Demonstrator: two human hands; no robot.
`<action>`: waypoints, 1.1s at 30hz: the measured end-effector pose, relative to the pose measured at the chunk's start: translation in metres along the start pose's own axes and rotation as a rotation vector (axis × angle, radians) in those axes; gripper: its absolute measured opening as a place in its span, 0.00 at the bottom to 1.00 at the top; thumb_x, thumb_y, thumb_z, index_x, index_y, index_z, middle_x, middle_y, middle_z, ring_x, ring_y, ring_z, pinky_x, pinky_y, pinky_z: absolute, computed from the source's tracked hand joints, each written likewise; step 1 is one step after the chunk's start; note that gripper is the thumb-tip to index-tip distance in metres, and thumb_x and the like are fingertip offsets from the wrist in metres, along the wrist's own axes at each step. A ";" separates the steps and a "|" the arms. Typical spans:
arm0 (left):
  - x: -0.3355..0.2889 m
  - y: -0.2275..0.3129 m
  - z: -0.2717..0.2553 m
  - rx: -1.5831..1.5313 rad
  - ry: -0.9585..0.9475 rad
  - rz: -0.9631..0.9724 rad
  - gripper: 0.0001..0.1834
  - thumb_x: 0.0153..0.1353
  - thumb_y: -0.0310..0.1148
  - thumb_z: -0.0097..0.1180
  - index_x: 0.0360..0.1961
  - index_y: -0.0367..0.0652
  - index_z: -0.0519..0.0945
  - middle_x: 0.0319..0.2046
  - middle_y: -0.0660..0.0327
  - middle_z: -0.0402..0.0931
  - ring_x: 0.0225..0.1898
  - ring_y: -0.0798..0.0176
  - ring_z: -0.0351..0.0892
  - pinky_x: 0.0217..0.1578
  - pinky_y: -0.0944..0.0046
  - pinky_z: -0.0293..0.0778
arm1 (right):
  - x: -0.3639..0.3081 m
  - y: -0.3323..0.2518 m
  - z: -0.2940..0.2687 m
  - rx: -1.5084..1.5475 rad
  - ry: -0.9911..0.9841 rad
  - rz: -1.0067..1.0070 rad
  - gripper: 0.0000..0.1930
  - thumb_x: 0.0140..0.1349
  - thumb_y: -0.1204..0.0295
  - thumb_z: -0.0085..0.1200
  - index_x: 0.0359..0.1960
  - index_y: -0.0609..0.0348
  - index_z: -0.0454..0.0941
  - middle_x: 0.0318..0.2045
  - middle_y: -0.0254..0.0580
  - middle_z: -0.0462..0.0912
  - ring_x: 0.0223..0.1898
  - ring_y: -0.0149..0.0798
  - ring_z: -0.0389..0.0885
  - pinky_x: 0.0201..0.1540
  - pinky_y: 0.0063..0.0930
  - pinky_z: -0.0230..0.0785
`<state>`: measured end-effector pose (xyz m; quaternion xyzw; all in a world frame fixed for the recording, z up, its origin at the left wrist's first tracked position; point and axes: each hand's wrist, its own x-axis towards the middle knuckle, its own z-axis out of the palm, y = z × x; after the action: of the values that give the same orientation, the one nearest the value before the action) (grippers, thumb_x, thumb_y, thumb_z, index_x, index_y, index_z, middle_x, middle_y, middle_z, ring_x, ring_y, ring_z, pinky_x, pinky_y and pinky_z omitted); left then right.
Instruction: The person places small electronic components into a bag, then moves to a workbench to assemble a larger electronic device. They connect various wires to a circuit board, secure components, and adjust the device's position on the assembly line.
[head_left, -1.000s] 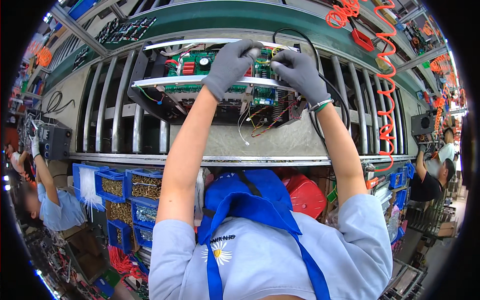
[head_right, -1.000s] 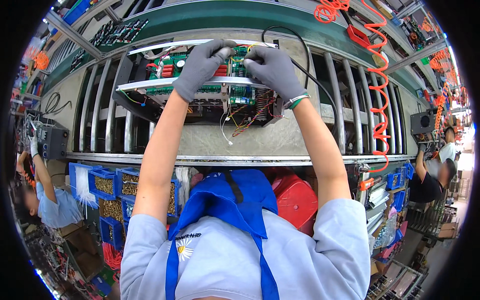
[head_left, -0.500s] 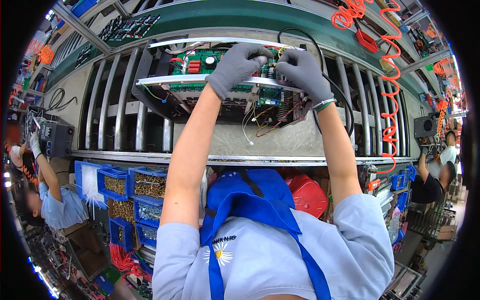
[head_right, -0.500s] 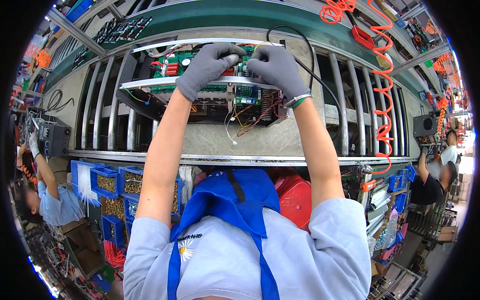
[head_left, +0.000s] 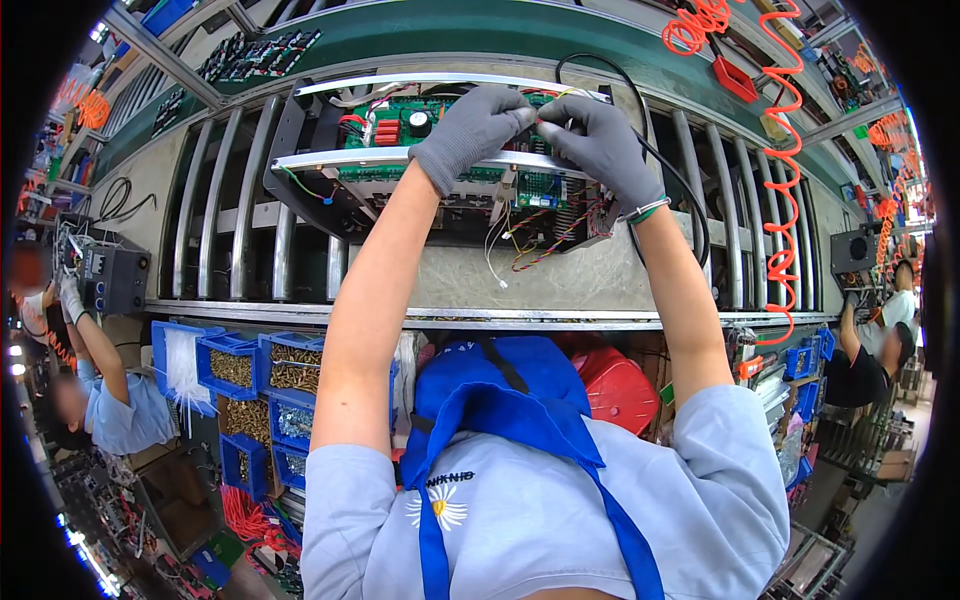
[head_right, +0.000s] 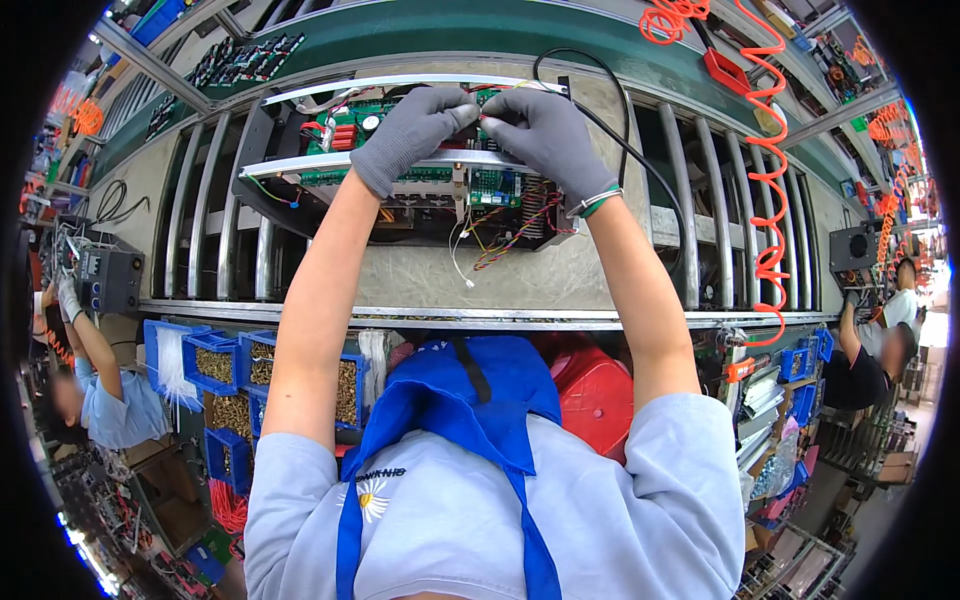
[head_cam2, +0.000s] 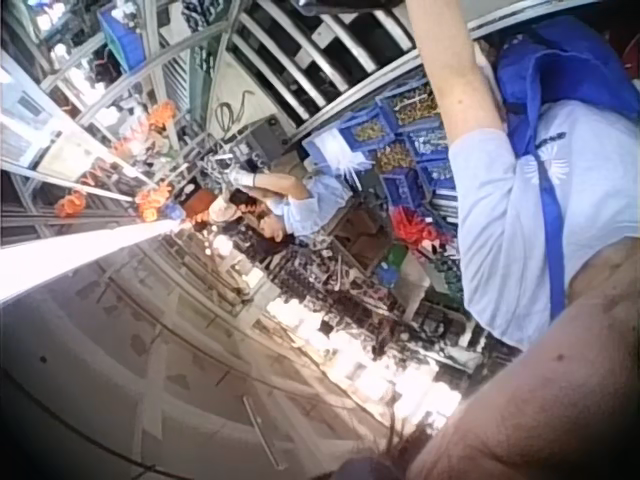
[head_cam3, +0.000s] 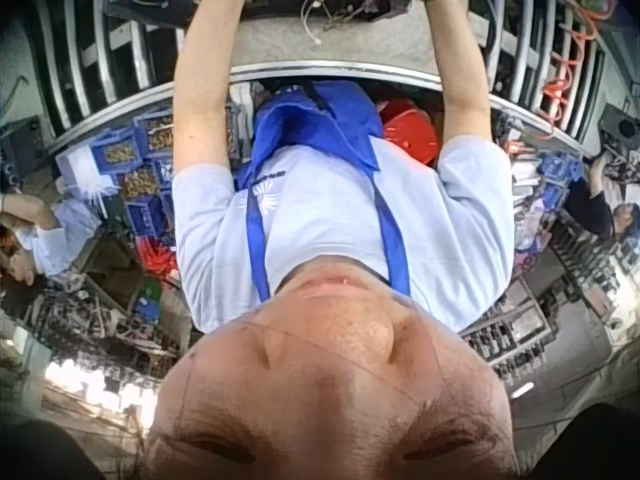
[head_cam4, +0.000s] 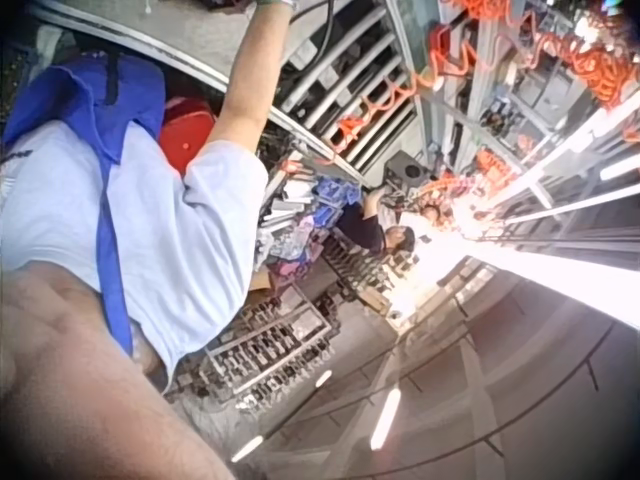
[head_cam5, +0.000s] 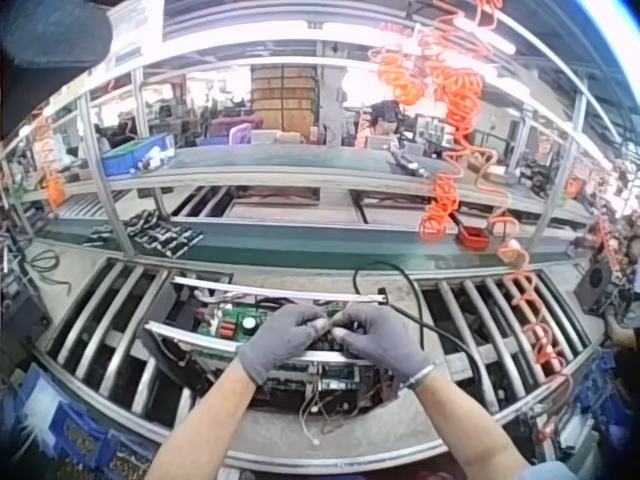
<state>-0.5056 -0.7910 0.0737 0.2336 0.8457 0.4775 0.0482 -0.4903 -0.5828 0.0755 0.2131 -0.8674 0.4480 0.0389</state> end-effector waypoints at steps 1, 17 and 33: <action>-0.001 0.001 -0.001 -0.001 -0.025 -0.027 0.19 0.64 0.42 0.54 0.41 0.34 0.81 0.30 0.55 0.78 0.33 0.61 0.75 0.37 0.61 0.71 | 0.000 0.000 0.001 -0.058 0.013 -0.035 0.13 0.56 0.61 0.62 0.39 0.55 0.84 0.26 0.37 0.82 0.26 0.32 0.80 0.32 0.27 0.72; 0.002 0.000 0.006 0.220 -0.081 0.003 0.20 0.62 0.48 0.51 0.37 0.42 0.83 0.31 0.50 0.81 0.36 0.46 0.80 0.41 0.53 0.73 | 0.015 -0.023 -0.030 -0.608 -0.294 -0.200 0.11 0.61 0.61 0.56 0.37 0.53 0.83 0.29 0.47 0.82 0.33 0.50 0.81 0.37 0.40 0.72; -0.009 0.002 0.016 0.196 0.227 -0.005 0.15 0.60 0.43 0.55 0.36 0.42 0.82 0.26 0.54 0.78 0.30 0.51 0.77 0.33 0.54 0.71 | 0.041 -0.013 -0.041 -0.983 -0.603 -0.319 0.09 0.53 0.63 0.55 0.25 0.54 0.79 0.24 0.46 0.80 0.28 0.52 0.81 0.33 0.47 0.73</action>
<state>-0.4917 -0.7813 0.0655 0.1796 0.8889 0.4156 -0.0694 -0.5268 -0.5707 0.1199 0.4157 -0.9030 -0.0975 -0.0482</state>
